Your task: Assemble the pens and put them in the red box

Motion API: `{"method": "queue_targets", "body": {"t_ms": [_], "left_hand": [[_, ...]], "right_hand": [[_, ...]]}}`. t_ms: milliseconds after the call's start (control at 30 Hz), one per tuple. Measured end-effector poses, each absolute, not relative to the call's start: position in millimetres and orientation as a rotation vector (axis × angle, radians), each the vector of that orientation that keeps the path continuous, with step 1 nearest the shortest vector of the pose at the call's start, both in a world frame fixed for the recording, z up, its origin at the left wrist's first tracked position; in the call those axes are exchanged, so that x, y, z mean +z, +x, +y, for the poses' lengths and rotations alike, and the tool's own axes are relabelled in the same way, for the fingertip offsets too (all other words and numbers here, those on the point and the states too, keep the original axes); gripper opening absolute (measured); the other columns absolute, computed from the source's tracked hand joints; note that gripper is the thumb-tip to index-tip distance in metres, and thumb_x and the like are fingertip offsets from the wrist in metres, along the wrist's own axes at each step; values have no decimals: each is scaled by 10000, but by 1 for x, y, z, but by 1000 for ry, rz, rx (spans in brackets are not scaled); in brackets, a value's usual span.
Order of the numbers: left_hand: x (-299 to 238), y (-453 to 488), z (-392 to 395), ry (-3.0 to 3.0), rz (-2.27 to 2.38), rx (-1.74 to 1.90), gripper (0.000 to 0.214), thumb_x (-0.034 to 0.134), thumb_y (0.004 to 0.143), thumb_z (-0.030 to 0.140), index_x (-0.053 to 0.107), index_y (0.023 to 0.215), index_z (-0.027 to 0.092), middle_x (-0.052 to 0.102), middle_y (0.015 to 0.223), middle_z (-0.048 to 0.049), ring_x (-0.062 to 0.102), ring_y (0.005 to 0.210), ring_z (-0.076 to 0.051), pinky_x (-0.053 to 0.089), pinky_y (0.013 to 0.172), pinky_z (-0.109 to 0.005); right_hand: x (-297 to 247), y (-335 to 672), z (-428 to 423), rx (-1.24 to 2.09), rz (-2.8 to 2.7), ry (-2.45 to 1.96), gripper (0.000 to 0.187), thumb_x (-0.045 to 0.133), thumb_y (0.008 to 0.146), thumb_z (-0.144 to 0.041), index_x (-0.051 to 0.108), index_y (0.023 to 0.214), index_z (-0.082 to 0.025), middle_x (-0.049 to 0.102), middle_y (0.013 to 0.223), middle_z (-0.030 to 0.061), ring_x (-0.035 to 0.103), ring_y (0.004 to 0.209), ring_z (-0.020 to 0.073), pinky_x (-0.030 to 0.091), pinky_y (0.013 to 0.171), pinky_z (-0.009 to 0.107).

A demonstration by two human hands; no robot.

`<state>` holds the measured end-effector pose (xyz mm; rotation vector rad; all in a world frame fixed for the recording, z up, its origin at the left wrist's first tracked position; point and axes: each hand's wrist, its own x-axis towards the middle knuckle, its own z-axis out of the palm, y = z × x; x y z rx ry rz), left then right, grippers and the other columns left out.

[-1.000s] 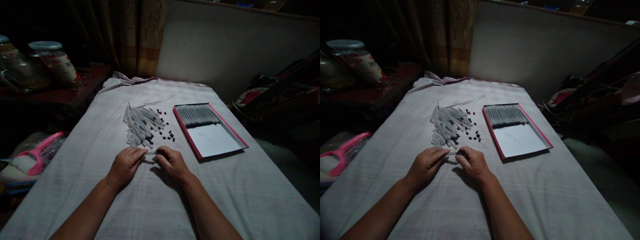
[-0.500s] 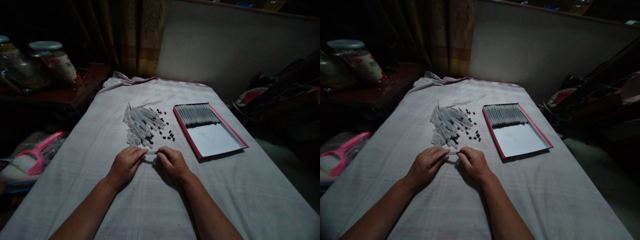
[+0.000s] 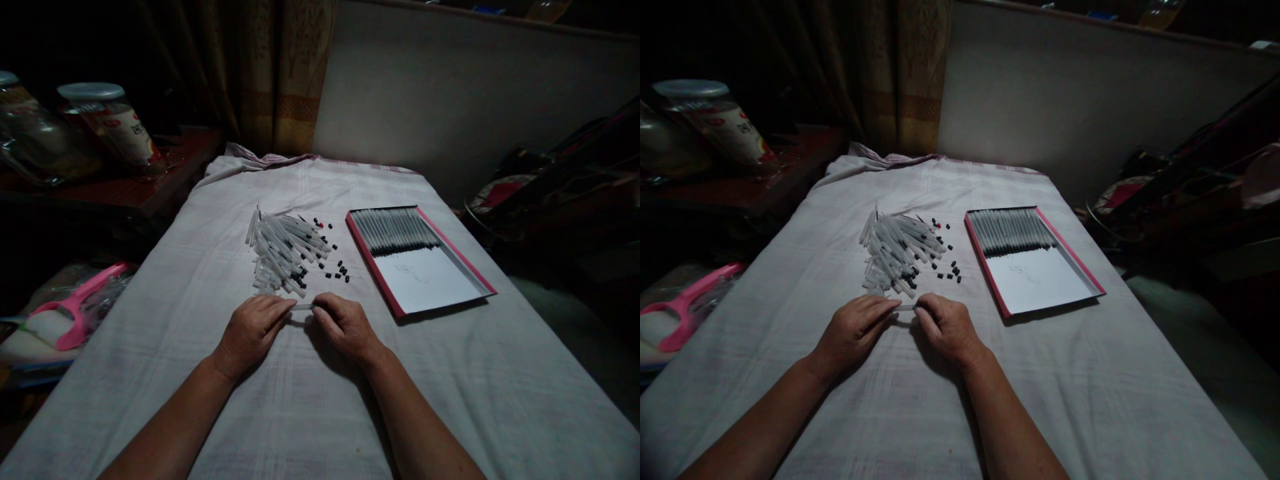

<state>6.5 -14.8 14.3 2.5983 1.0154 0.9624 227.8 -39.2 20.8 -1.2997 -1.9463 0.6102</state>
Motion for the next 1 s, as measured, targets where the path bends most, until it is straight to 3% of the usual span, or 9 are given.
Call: {"method": "queue_targets", "body": {"t_ms": [200,433,633,700,767,833,900,1000], "left_hand": [[13,9,-17,2583,974,980,244,536,951,227,672,1151,201,743,963,-71,683,850,-179,538,758,-311],[13,11,-19,2529,952,1012,239,545,941,190,672,1143,190,745,964,-71,698,856,-170,563,770,-289],[12,14,-22,2463,959,973,259,545,940,198,670,1167,209,748,996,-75,710,895,-169,578,800,-287],[13,16,-23,2459,959,962,254,541,946,206,662,1169,201,744,997,-78,711,891,-167,578,792,-281],[13,18,-24,2472,936,945,244,535,954,220,653,1165,191,741,990,-78,710,879,-164,576,773,-272],[15,19,-25,2491,909,922,222,531,958,226,648,1142,184,742,980,-72,708,868,-160,569,757,-262],[17,18,-25,2510,904,885,191,533,958,233,648,1102,183,744,959,-59,706,852,-155,559,741,-252],[21,9,-21,2555,982,864,165,534,958,270,653,1033,184,740,900,-47,698,807,-159,540,722,-259]], "right_hand": [[17,226,-39,643,-1904,-1349,377,418,948,-323,498,599,-204,503,535,-25,472,498,105,346,518,218],[20,227,-39,727,-1874,-1313,284,426,941,-310,555,713,-199,553,609,-21,520,557,108,388,569,208],[17,229,-39,756,-1821,-1341,384,411,957,-335,506,610,-200,503,534,-33,493,502,103,373,515,212],[16,229,-40,803,-1800,-1337,316,425,958,-324,606,737,-190,582,590,-20,557,550,113,426,561,215],[15,227,-41,839,-1810,-1314,225,498,931,-313,659,1023,-185,690,743,9,637,668,136,489,657,239],[16,225,-43,851,-1865,-1284,320,579,892,-294,632,1192,-197,745,932,53,683,814,168,517,767,281],[17,224,-44,853,-1944,-1268,268,594,891,-278,683,1133,-205,754,998,74,696,877,187,518,807,298],[20,228,-45,833,-2002,-1305,208,555,925,-280,742,978,-205,757,867,58,696,787,172,515,734,270]]}}
